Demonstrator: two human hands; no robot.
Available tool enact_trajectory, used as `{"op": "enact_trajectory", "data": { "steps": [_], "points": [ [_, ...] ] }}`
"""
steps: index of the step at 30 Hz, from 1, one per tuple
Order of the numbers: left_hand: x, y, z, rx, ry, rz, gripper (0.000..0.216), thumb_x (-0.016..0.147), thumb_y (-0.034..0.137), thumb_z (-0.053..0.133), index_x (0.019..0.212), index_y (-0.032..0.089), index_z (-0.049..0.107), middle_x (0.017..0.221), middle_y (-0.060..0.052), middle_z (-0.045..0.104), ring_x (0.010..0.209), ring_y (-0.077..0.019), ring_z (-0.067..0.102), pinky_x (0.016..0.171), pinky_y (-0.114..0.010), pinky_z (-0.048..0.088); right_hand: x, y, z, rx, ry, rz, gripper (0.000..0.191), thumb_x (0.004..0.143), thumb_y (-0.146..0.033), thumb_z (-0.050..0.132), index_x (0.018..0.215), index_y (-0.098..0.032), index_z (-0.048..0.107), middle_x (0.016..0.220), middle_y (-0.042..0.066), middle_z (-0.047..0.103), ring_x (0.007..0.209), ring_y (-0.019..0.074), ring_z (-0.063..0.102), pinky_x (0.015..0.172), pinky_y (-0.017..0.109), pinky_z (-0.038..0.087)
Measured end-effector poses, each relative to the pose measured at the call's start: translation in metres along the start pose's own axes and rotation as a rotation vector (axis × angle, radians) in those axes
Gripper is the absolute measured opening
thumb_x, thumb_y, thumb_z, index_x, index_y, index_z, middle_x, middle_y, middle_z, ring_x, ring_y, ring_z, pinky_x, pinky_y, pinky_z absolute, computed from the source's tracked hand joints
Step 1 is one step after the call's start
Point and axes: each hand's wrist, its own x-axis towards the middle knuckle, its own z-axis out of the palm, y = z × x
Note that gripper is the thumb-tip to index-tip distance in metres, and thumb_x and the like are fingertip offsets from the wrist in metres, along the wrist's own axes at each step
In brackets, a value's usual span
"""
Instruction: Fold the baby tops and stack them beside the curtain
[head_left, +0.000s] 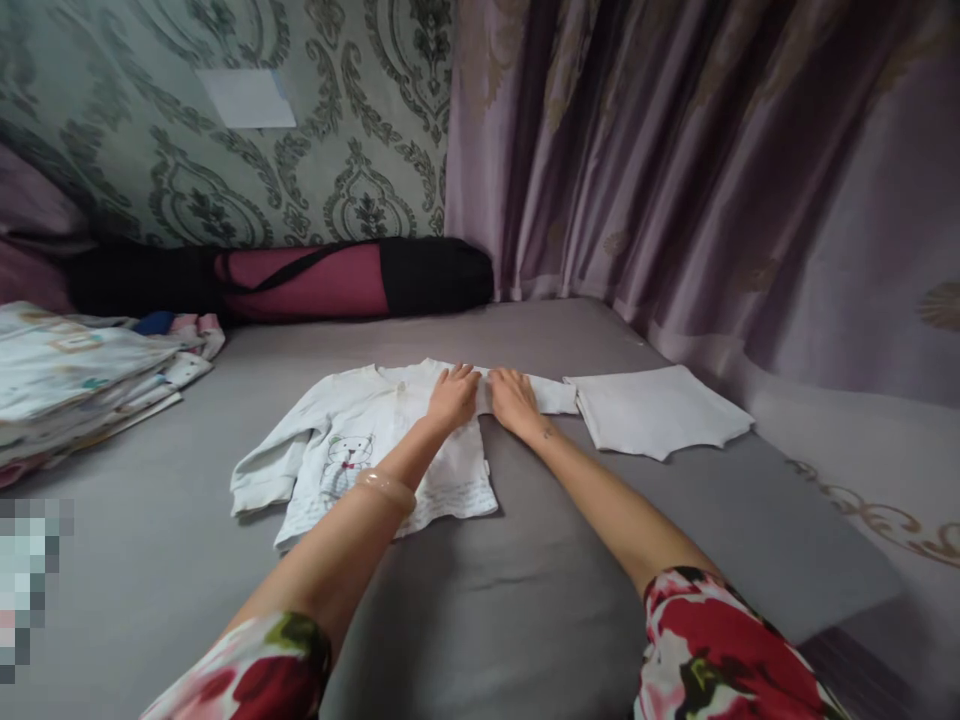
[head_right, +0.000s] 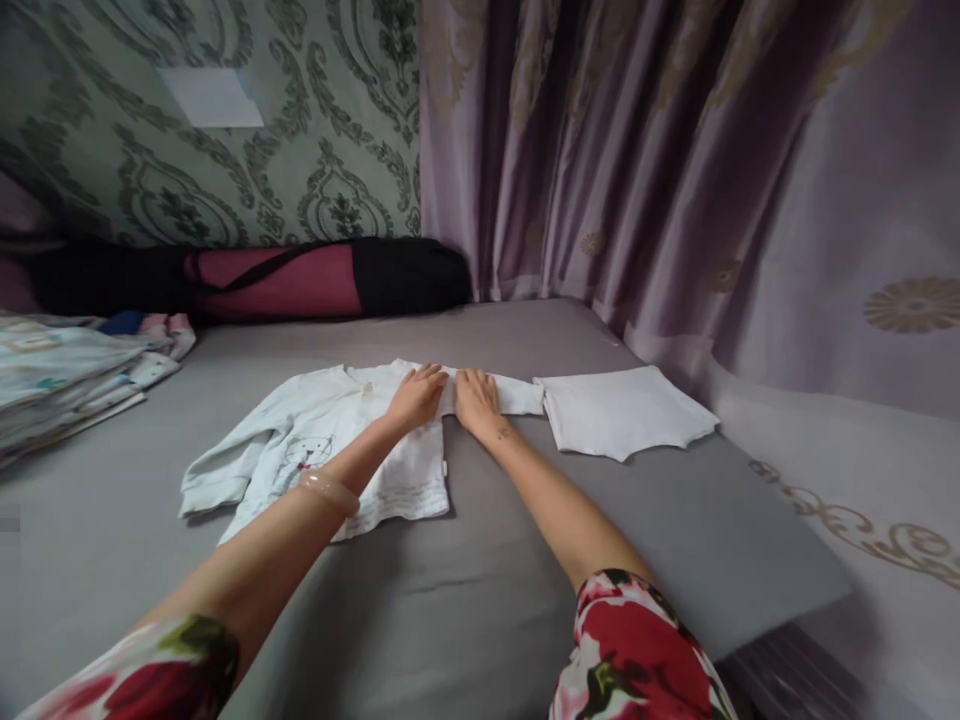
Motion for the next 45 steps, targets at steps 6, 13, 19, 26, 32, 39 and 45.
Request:
{"op": "enact_trajectory", "data": {
  "steps": [6, 13, 19, 26, 32, 39, 45],
  "points": [
    [-0.009, -0.006, 0.009, 0.078, -0.174, -0.058, 0.048, 0.099, 0.032, 0.03, 0.145, 0.021, 0.038, 0.155, -0.012, 0.034, 0.145, -0.029, 0.026, 0.116, -0.053, 0.02, -0.009, 0.001, 0.018, 0.129, -0.11, -0.006, 0.058, 0.101, -0.041, 0.023, 0.15, -0.011, 0.032, 0.157, 0.013, 0.03, 0.145, 0.027, 0.022, 0.117, 0.044, 0.015],
    [-0.005, 0.001, -0.004, 0.069, -0.308, -0.125, 0.069, 0.095, 0.059, 0.029, 0.151, 0.02, 0.028, 0.161, -0.012, 0.017, 0.148, -0.0337, 0.013, 0.116, -0.057, 0.012, -0.019, 0.04, 0.001, 0.048, -0.235, 0.08, 0.058, 0.1, -0.047, 0.019, 0.153, -0.025, 0.027, 0.16, 0.01, 0.024, 0.146, 0.0344, 0.019, 0.114, 0.059, 0.015],
    [0.014, 0.014, -0.023, 0.045, -0.408, -0.193, 0.085, 0.081, 0.066, 0.053, 0.148, 0.02, 0.032, 0.16, -0.014, 0.02, 0.146, -0.038, 0.015, 0.114, -0.058, 0.016, -0.02, 0.039, 0.006, -0.022, -0.207, 0.099, 0.056, 0.1, -0.044, 0.02, 0.154, -0.027, 0.026, 0.16, 0.009, 0.025, 0.145, 0.0354, 0.022, 0.113, 0.061, 0.017],
    [-0.043, -0.065, -0.105, -0.33, -0.16, -0.305, 0.069, 0.084, 0.059, 0.045, 0.136, 0.015, 0.051, 0.141, -0.014, 0.053, 0.125, -0.0261, 0.053, 0.102, -0.032, 0.042, -0.005, 0.045, -0.003, -0.014, -0.371, 0.15, 0.06, 0.099, -0.047, 0.022, 0.155, -0.027, 0.022, 0.161, 0.01, 0.018, 0.146, 0.0344, 0.018, 0.113, 0.06, 0.019],
    [-0.166, -0.176, -0.163, -0.233, 0.032, -0.728, 0.041, 0.072, 0.049, 0.051, 0.086, 0.015, 0.069, 0.092, -0.017, 0.072, 0.087, -0.0308, 0.065, 0.073, -0.037, 0.047, 0.02, -0.02, -0.015, 0.061, -0.203, -0.032, 0.056, 0.098, -0.03, 0.024, 0.15, -0.011, 0.032, 0.16, 0.015, 0.022, 0.148, 0.0269, 0.017, 0.117, 0.054, 0.013],
    [-0.211, -0.177, -0.166, -0.322, -0.051, -0.903, 0.057, 0.063, 0.065, 0.059, 0.086, 0.014, 0.069, 0.071, -0.008, 0.065, 0.067, -0.022, 0.055, 0.057, -0.03, 0.037, 0.057, -0.162, 0.004, 0.311, -0.306, -0.371, 0.062, 0.1, -0.039, 0.021, 0.153, -0.006, 0.022, 0.161, 0.011, 0.017, 0.149, 0.0223, 0.009, 0.12, 0.046, 0.002],
    [-0.214, -0.158, -0.172, -0.305, -0.153, -0.94, 0.053, 0.051, 0.068, 0.067, 0.07, 0.018, 0.061, 0.054, 0.002, 0.049, 0.056, -0.0148, 0.045, 0.052, -0.025, 0.028, 0.08, -0.215, 0.027, 0.315, -0.314, -0.375, 0.062, 0.099, -0.033, 0.027, 0.152, -0.001, 0.022, 0.161, 0.016, 0.016, 0.149, 0.0245, 0.01, 0.12, 0.037, 0.008]
  ]
}}
